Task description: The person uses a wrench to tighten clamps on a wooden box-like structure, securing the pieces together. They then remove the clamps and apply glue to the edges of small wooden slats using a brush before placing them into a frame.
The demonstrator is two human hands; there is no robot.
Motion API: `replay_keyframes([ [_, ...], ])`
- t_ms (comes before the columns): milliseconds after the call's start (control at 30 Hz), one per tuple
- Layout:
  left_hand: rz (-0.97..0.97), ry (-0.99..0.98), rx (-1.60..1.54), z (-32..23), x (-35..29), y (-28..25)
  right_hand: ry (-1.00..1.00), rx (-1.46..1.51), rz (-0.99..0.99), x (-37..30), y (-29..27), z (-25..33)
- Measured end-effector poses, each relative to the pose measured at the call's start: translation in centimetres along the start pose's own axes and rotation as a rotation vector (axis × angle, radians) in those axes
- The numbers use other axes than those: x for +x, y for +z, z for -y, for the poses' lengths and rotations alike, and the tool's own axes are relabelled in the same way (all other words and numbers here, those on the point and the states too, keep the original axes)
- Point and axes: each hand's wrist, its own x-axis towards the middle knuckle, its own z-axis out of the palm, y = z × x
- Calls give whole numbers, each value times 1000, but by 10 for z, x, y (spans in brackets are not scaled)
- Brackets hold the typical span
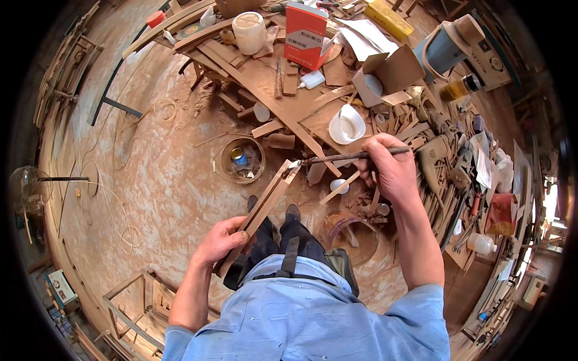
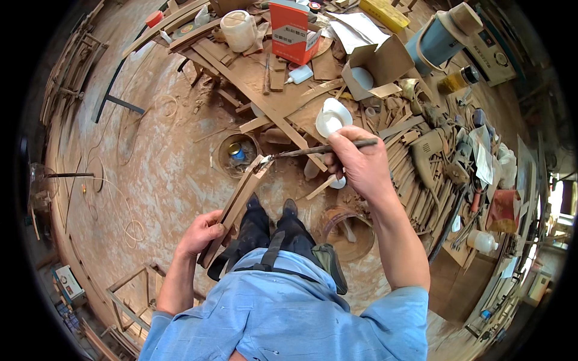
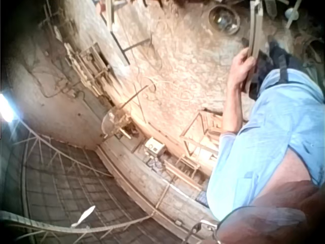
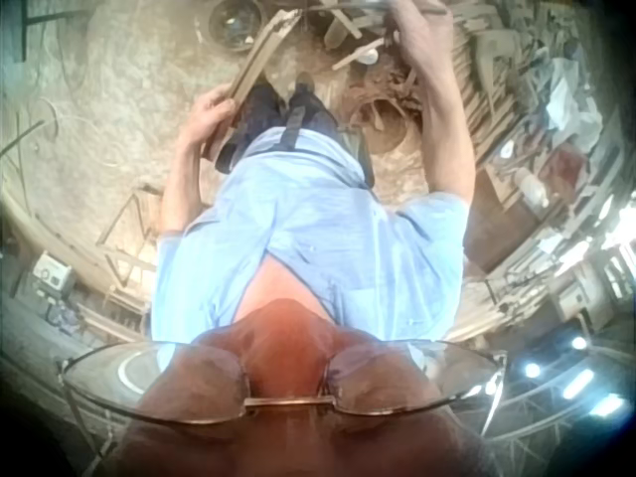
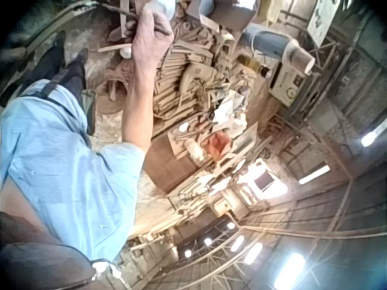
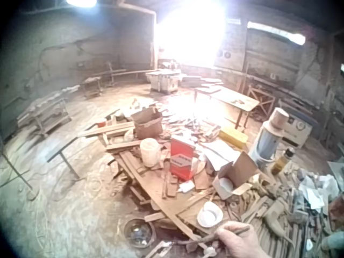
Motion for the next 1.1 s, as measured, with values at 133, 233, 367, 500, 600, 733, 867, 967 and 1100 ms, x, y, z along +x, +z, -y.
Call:
replay_keyframes([
  [133,-9,8,-15,3,-3,-4,-87,68,-68,-14,-1,-6],
  [233,-12,10,-22,4,-3,-4,-144,143,-18,-25,7,-21],
  [367,3,21,-40,6,-1,-5,-48,238,-28,-28,12,-38],
  [500,17,34,-49,7,-3,-4,-26,284,-99,-22,8,-47],
  [600,22,39,-39,8,-3,-5,-63,378,-99,-24,8,-47],
  [733,15,40,-50,11,-2,-5,43,304,-86,-29,13,-51],
  [867,6,45,-40,11,-3,-4,-39,362,-112,-27,9,-56],
  [967,22,50,-22,13,-2,-6,-48,297,-81,-35,15,-56],
  [1100,3,53,-30,13,-2,-3,-104,296,48,-46,19,-70],
])
